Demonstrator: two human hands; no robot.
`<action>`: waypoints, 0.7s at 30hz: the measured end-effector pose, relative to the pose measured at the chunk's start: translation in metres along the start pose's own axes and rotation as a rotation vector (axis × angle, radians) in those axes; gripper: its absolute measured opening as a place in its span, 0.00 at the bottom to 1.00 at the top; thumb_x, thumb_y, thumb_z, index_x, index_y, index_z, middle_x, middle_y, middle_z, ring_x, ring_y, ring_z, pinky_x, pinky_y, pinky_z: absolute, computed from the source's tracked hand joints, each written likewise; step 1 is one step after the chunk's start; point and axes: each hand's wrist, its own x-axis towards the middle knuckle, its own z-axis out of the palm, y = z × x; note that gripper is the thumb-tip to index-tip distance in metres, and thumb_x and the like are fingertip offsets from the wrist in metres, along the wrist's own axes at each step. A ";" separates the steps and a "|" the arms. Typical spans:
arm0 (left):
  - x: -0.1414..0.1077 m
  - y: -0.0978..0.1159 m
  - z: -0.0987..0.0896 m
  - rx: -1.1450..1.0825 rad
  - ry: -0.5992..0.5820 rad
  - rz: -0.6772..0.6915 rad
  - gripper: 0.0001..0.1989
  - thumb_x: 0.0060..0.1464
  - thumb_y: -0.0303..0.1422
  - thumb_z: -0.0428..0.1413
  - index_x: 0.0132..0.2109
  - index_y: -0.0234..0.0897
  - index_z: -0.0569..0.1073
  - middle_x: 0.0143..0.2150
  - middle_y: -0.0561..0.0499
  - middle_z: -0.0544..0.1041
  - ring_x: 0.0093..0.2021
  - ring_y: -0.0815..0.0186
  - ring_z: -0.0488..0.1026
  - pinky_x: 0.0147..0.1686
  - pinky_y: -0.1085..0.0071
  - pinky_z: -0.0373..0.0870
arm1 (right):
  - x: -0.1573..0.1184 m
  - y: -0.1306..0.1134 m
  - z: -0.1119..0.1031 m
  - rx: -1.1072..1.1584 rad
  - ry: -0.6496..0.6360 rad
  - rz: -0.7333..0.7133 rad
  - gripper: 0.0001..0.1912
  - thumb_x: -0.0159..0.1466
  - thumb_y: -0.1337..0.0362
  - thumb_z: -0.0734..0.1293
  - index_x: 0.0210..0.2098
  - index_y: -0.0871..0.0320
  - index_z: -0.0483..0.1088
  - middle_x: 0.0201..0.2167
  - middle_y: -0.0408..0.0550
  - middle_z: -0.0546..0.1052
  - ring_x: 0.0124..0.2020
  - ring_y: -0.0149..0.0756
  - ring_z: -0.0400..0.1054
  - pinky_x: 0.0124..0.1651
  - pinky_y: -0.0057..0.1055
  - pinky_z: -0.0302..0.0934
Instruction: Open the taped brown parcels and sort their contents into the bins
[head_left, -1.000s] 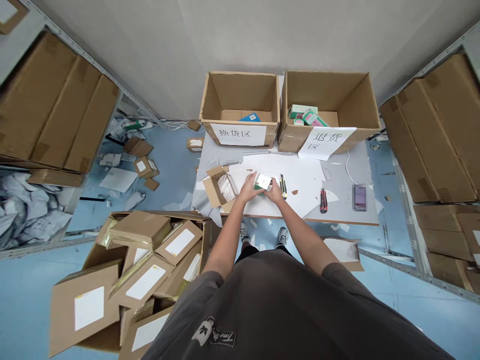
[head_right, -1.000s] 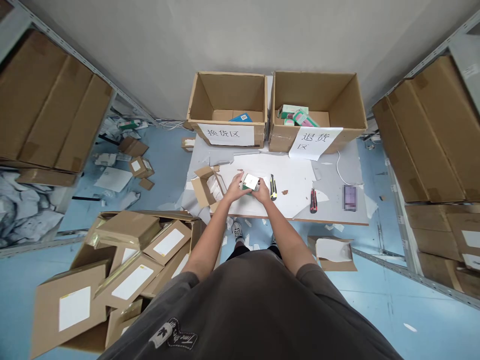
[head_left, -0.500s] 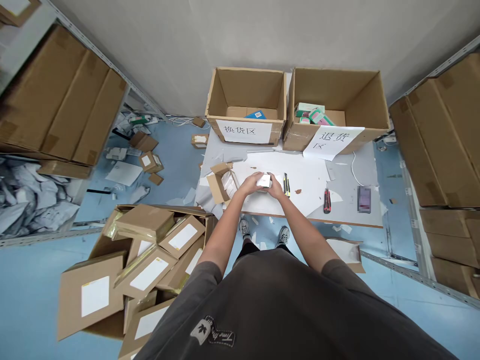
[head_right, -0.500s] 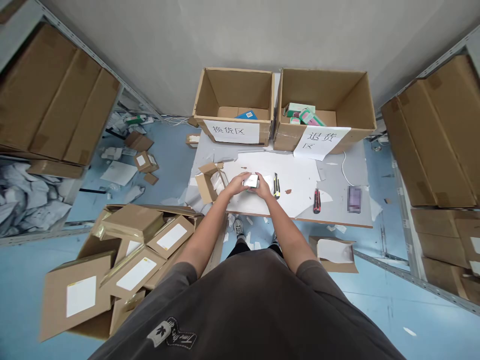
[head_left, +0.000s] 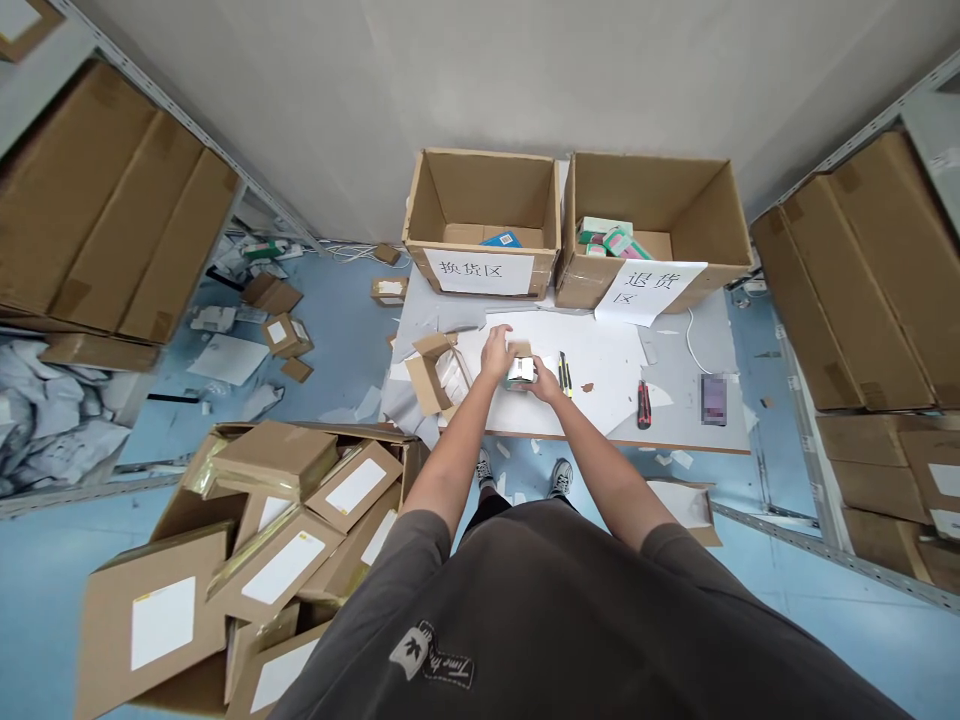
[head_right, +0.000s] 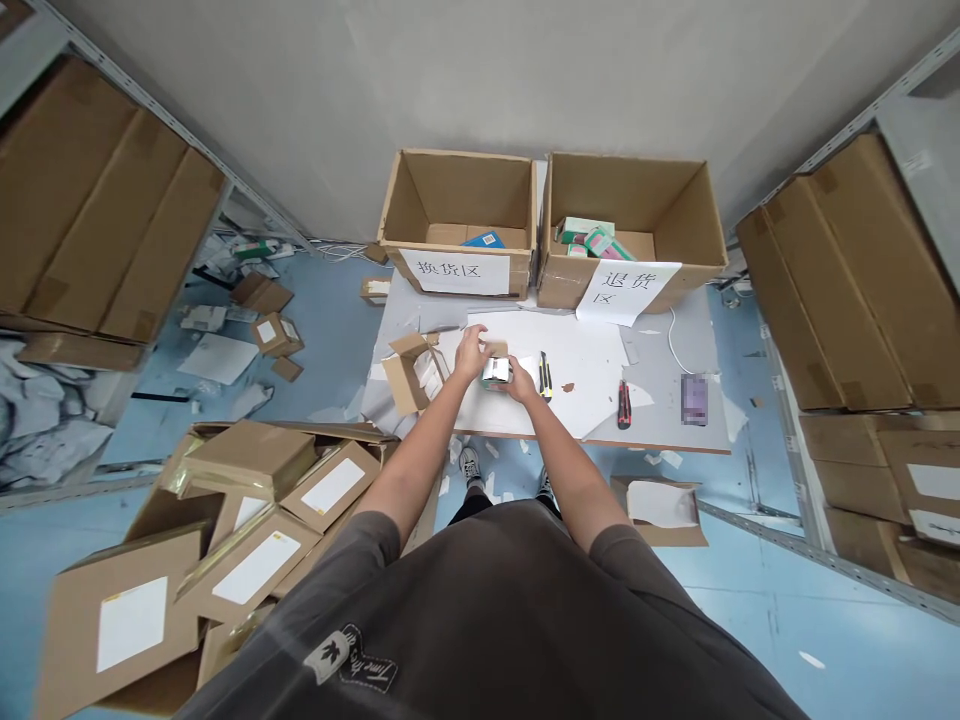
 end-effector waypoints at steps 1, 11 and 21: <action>0.000 0.003 0.001 0.041 -0.004 0.039 0.23 0.60 0.26 0.58 0.61 0.42 0.78 0.64 0.43 0.77 0.57 0.53 0.77 0.60 0.57 0.74 | 0.000 0.000 0.000 0.024 -0.007 0.013 0.48 0.54 0.60 0.81 0.71 0.49 0.63 0.58 0.50 0.81 0.56 0.50 0.79 0.61 0.49 0.73; -0.014 -0.005 -0.019 0.218 -0.401 0.300 0.13 0.56 0.32 0.62 0.49 0.42 0.84 0.49 0.43 0.84 0.52 0.49 0.81 0.57 0.57 0.75 | 0.008 -0.001 -0.010 0.220 -0.031 0.190 0.42 0.54 0.56 0.79 0.66 0.55 0.69 0.65 0.59 0.76 0.57 0.48 0.78 0.63 0.48 0.71; -0.022 -0.041 -0.023 -0.128 -0.343 0.202 0.25 0.55 0.27 0.54 0.60 0.38 0.79 0.59 0.43 0.84 0.59 0.55 0.81 0.64 0.57 0.74 | 0.006 -0.019 0.005 -0.007 0.192 0.101 0.44 0.54 0.53 0.79 0.67 0.54 0.68 0.60 0.60 0.79 0.54 0.54 0.79 0.61 0.53 0.73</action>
